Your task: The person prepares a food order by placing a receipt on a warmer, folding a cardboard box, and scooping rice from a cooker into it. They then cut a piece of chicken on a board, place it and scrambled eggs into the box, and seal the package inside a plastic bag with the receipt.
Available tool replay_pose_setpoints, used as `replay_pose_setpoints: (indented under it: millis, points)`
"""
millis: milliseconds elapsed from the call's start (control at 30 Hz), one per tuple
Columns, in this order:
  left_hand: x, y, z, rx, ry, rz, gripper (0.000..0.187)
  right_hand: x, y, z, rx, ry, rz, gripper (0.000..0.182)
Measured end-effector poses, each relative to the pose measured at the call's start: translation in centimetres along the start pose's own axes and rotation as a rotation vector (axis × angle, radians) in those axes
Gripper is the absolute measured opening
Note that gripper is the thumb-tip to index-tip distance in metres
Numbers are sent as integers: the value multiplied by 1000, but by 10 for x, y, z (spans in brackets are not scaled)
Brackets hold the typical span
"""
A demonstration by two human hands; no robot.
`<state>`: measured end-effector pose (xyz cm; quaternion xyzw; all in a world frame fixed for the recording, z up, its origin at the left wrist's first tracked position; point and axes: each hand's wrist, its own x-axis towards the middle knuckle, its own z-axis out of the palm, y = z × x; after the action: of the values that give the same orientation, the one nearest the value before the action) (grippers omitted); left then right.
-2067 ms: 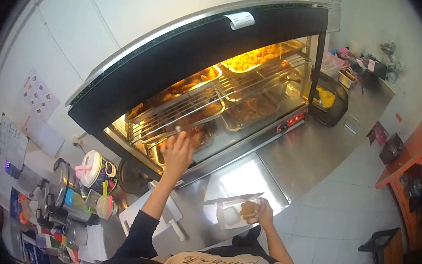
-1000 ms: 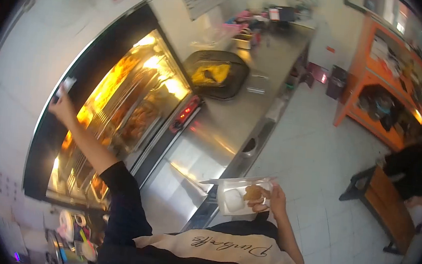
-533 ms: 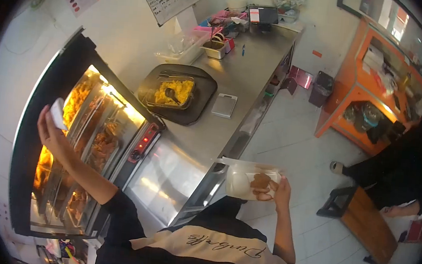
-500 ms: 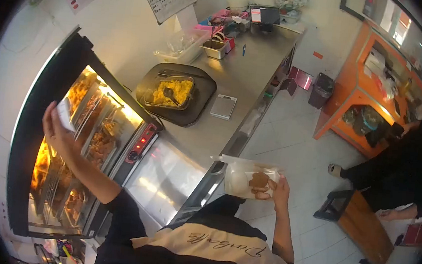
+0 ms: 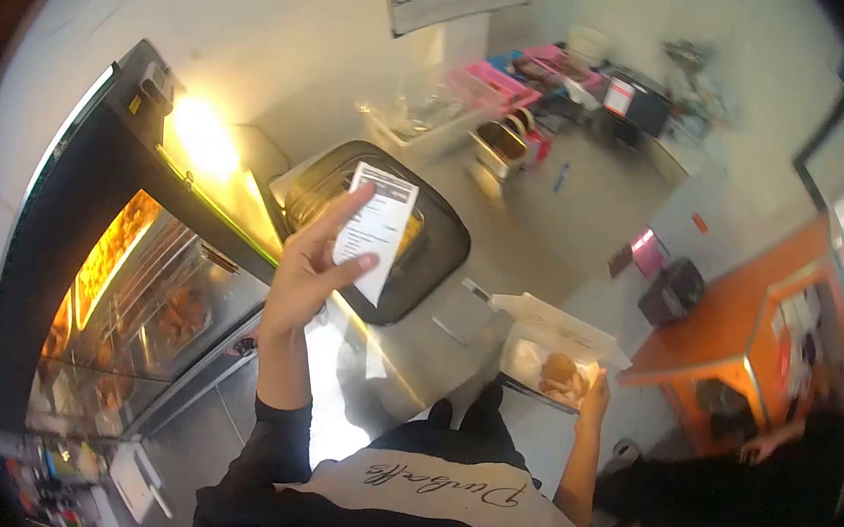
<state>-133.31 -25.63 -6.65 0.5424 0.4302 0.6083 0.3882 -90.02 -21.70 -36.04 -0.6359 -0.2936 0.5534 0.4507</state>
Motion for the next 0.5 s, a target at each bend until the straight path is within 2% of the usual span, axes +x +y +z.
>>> replay_pose_setpoints:
  millis: [33, 67, 200, 233, 267, 433, 500]
  points:
    - [5, 0, 1, -64, 38, -94, 68, 25, -11, 5, -24, -1, -28, 51]
    - [10, -6, -1, -72, 89, -97, 69, 50, -24, 12, -47, -4, -57, 51]
    - [32, -32, -6, -55, 315, -117, 69, 163, -81, 64, -203, -274, 16, 57]
    - [40, -34, -4, -78, 392, -142, 69, 231, -58, 62, -256, -303, -67, 59]
    - [49, -36, -1, -102, 469, -165, 69, 256, -70, 73, -365, -286, -122, 57]
    - [101, -57, 12, 38, 758, -130, 69, 386, -174, 186, -822, -202, -522, 50]
    - [118, -67, 22, 90, 855, -129, 69, 394, -211, 254, -781, -58, -952, 43]
